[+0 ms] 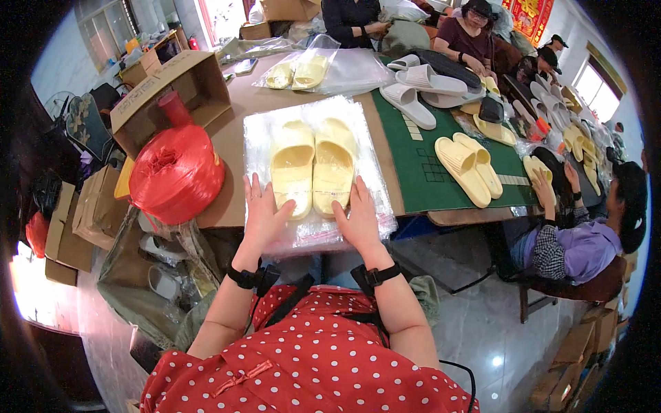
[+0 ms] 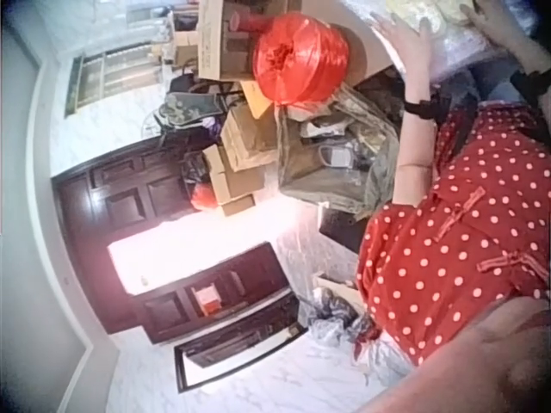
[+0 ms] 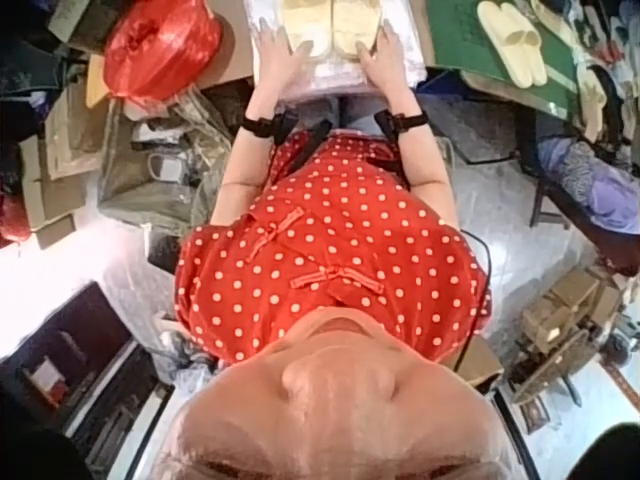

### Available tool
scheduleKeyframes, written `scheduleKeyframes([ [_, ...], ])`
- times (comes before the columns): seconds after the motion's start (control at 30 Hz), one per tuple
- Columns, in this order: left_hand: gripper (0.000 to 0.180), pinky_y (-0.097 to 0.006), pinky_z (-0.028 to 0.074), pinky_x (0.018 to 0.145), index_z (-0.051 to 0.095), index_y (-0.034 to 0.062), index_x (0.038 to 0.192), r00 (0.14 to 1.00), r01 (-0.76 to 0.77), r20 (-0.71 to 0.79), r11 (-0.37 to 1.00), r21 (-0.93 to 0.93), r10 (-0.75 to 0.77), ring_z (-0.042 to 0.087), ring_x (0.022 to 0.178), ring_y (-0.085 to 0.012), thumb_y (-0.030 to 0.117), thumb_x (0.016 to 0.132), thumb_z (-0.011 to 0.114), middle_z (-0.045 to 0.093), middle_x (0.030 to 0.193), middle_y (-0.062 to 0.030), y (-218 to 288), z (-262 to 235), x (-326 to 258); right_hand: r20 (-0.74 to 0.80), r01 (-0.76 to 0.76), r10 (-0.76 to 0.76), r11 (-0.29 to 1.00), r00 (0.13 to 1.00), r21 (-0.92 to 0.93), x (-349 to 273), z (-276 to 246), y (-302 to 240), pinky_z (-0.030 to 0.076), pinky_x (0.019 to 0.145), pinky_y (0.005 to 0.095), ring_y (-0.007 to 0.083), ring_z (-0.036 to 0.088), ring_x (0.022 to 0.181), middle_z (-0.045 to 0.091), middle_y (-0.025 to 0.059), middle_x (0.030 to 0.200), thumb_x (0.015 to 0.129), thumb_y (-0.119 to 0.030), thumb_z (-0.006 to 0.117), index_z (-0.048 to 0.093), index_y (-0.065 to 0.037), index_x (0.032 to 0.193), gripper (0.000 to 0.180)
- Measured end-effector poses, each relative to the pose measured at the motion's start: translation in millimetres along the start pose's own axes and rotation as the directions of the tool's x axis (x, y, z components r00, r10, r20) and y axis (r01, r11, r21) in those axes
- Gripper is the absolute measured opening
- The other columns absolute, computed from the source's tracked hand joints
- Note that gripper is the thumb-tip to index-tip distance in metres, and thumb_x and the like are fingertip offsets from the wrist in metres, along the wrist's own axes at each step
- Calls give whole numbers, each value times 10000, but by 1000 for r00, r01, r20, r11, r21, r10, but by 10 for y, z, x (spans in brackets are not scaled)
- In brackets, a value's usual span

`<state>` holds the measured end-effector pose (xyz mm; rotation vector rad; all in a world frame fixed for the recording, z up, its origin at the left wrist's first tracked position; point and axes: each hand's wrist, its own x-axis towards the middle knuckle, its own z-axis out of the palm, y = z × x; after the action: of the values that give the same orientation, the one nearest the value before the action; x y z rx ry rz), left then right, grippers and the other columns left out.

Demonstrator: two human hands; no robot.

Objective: Placing slippers into plastic bags and arranging them at a workshop table.

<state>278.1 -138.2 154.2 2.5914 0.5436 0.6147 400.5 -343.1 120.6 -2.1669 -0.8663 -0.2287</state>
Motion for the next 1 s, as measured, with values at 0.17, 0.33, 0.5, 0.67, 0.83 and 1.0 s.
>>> scheduleKeyframes([
  [0.17,701,-496,234,1194,473,-46,1404,995,-38,-97,991,-131,26,233,1470,-458,267,839,745,336,1505,-377,136,-92,33,-14,-6,6,999,1000,38,12,-2,11,301,1167,474,452,361,1395,347,300,1534,925,-299,645,450,116,1401,661],
  [0.33,707,-411,433,1077,374,5,1472,989,146,98,588,-796,-113,522,1307,-325,68,851,706,526,1395,-245,301,-118,-4,-27,6,-5,999,1000,46,8,-5,55,299,1170,469,448,358,1401,350,301,1532,923,-301,654,446,116,1403,669],
  [0.5,727,-362,480,1017,353,19,1489,933,277,277,-33,-960,-232,584,1237,-223,-102,806,572,586,1344,-145,305,-18,-118,-64,56,-54,998,996,34,-15,-119,-30,296,1169,482,439,334,1424,343,296,1536,913,-312,675,454,113,1397,682],
  [0.67,718,-403,464,1074,359,4,1494,957,252,278,-240,-938,-79,572,1279,-261,-80,804,540,551,1410,-158,92,-20,-222,-168,139,-166,977,972,-165,-33,-514,-395,247,1191,515,432,317,1437,329,257,1549,872,-224,728,455,-12,1439,664],
  [0.83,707,-429,453,1103,367,9,1492,952,284,306,-353,-892,-8,556,1304,-284,-52,813,555,527,1445,-154,172,-189,-318,-161,86,10,810,987,580,-68,-574,-599,363,1136,462,323,412,1381,368,189,1528,864,-112,748,328,-24,1505,771],
  [1.0,690,-434,463,1097,401,8,1459,964,230,265,-384,-894,-39,578,1271,-289,-9,807,627,566,1394,-139,229,-318,-415,127,-192,161,512,979,837,-149,-661,-825,484,1007,339,219,573,1199,468,144,1435,929,-51,677,321,-5,1492,668],
])
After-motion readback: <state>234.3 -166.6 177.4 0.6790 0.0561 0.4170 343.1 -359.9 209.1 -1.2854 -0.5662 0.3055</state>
